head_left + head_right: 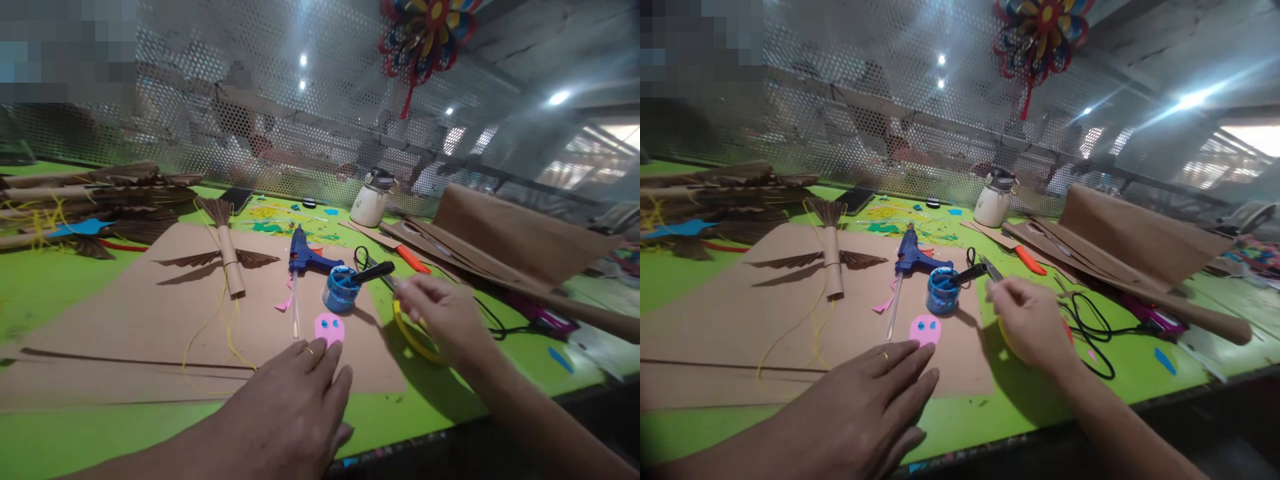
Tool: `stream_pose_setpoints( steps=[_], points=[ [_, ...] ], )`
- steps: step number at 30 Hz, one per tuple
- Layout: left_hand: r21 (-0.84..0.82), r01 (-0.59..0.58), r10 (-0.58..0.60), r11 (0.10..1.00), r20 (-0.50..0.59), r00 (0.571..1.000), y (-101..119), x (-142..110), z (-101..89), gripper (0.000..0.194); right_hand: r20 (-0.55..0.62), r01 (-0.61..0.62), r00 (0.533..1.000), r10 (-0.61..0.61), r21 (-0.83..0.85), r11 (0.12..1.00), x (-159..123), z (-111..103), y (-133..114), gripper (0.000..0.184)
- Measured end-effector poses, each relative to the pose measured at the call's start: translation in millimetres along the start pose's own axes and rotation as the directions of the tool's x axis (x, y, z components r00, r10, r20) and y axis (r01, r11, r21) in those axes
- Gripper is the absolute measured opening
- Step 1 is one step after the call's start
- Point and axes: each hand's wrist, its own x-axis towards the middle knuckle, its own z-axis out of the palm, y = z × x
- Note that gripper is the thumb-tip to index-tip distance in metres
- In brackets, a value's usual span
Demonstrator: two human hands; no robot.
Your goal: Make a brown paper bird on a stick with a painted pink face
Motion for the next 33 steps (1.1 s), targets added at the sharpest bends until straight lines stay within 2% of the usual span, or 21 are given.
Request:
stream_pose_setpoints(
  steps=[2,4,8,12,18,22,26,30,32,33],
  points=[
    [0.028,-0.042,0.042,0.999,0.001,0.999,0,1,0.3,0.023,0.199,0.088,0.978,-0.064,-0.113,0.990,-10,9,-2,0.026],
    [0.058,-0.084,0.084,0.995,0.000,0.996,-1,1,1.3,0.021,0.319,0.218,0.937,-0.145,-0.206,0.954,-15,21,-5,0.020],
    [0.061,-0.175,0.177,0.983,-0.014,0.984,-6,1,6.2,0.021,0.391,0.379,0.891,-0.232,-0.359,0.853,-19,36,-12,0.020],
    [0.063,-0.162,0.164,0.985,-0.034,0.986,-8,-3,13.3,0.027,0.390,0.392,0.892,-0.229,-0.416,0.820,-24,42,-14,0.021],
    [0.060,-0.148,0.151,0.987,-0.039,0.988,-5,-5,19.0,0.031,0.306,0.280,0.934,-0.183,-0.310,0.909,-28,46,-11,0.014],
    [0.059,-0.170,0.172,0.984,-0.031,0.985,-6,-4,17.6,0.023,0.211,0.099,0.975,-0.064,-0.162,0.982,-26,49,-15,0.009],
    [-0.031,-0.158,0.156,0.987,-0.046,0.987,-9,-1,8.5,0.015,0.185,-0.080,0.980,0.075,0.023,0.997,-26,50,-15,0.012],
    [-0.205,-0.011,-0.005,0.979,-0.077,0.997,-16,2,-12.0,0.021,0.199,-0.210,0.966,0.167,0.218,0.953,-27,49,-8,0.018],
    [-0.303,0.126,-0.169,0.945,-0.121,0.978,-22,4,-23.6,0.024,0.219,-0.288,0.950,0.224,0.325,0.901,-28,46,-8,0.021],
    [-0.363,0.205,-0.269,0.909,-0.138,0.953,-26,6,-28.5,0.024,0.229,-0.326,0.940,0.255,0.374,0.868,-29,44,-9,0.022]
  ],
)
